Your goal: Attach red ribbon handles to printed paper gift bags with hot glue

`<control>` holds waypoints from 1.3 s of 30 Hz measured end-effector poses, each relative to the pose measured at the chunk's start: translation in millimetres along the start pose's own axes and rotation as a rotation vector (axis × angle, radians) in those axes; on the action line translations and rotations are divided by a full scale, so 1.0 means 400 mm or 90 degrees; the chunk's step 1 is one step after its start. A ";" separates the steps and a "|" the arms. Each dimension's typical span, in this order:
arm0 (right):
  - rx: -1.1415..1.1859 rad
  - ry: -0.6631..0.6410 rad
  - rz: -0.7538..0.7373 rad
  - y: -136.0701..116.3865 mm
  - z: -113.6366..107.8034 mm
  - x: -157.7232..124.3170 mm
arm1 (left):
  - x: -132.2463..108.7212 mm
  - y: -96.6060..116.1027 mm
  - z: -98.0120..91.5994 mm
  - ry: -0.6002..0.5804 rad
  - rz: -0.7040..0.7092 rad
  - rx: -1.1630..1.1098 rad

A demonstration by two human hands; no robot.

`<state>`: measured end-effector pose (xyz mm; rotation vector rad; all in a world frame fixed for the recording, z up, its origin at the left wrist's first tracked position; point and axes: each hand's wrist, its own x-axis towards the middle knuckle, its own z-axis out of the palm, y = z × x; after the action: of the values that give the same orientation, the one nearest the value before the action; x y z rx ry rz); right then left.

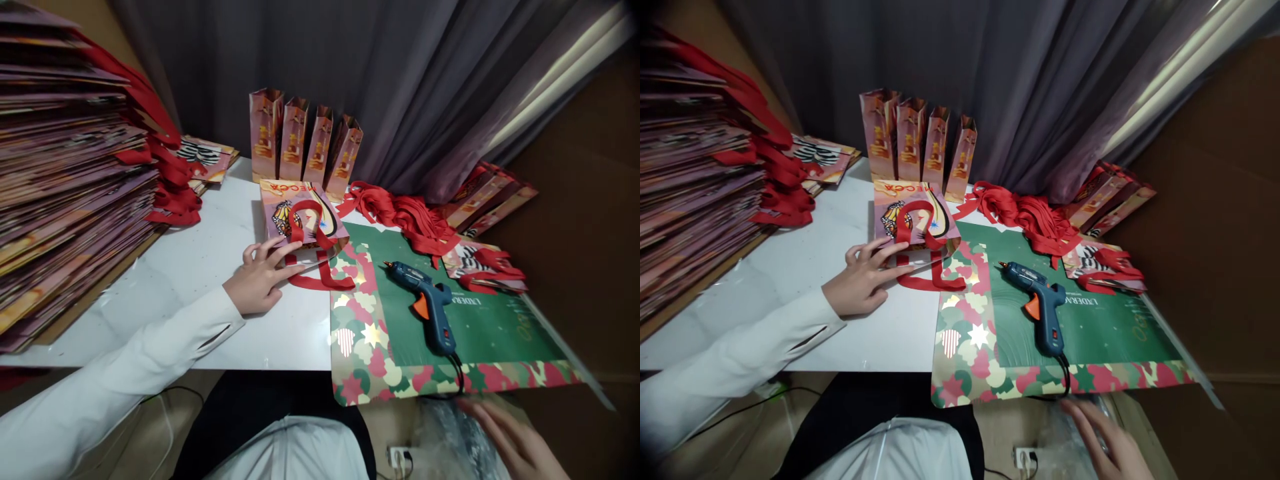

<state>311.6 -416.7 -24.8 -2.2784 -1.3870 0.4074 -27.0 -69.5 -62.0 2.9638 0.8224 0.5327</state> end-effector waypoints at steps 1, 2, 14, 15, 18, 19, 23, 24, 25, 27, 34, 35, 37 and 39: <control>0.040 -0.038 -0.014 -0.044 0.010 0.033 | 0.000 0.000 -0.001 -0.002 -0.002 0.001; 0.081 -0.078 -0.039 -0.095 0.029 0.070 | 0.001 0.000 -0.001 -0.003 -0.002 0.001; -0.056 0.031 -0.166 -0.390 0.309 0.414 | -0.002 0.007 -0.010 -0.002 -0.008 0.004; 0.008 0.007 -0.137 -0.390 0.313 0.419 | -0.001 0.008 -0.011 -0.006 -0.008 0.001; 0.191 -0.103 -0.040 -0.387 0.320 0.421 | -0.001 0.008 -0.011 -0.010 -0.008 -0.009; 0.235 -0.151 -0.004 -0.385 0.320 0.417 | -0.001 0.008 -0.010 -0.007 -0.007 -0.009; 0.257 -0.243 0.063 -0.392 0.297 0.373 | -0.001 0.005 -0.006 -0.004 -0.007 0.009; 0.196 -0.194 0.034 -0.401 0.287 0.358 | -0.001 0.005 -0.005 -0.006 -0.006 0.010; 0.120 -0.130 -0.010 -0.413 0.277 0.343 | -0.002 0.005 -0.005 -0.008 -0.006 0.007; -0.012 -0.022 -0.139 -0.444 0.265 0.320 | -0.002 0.006 -0.005 -0.011 -0.007 0.001; -0.085 -0.083 -0.499 -0.517 0.349 0.322 | -0.003 0.003 -0.005 -0.023 -0.008 -0.005; -0.098 -0.088 -0.510 -0.521 0.366 0.326 | -0.003 0.002 -0.004 -0.022 -0.007 -0.006; -0.125 -0.090 -0.524 -0.529 0.392 0.331 | -0.004 0.000 -0.004 -0.015 -0.003 -0.001; -0.142 -0.084 -0.534 -0.539 0.397 0.332 | -0.005 0.001 -0.005 -0.011 -0.001 0.005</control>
<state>134.0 -178.1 -54.2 -1.6097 -2.3679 0.1232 -28.9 -70.9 -60.8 2.9697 0.8265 0.5039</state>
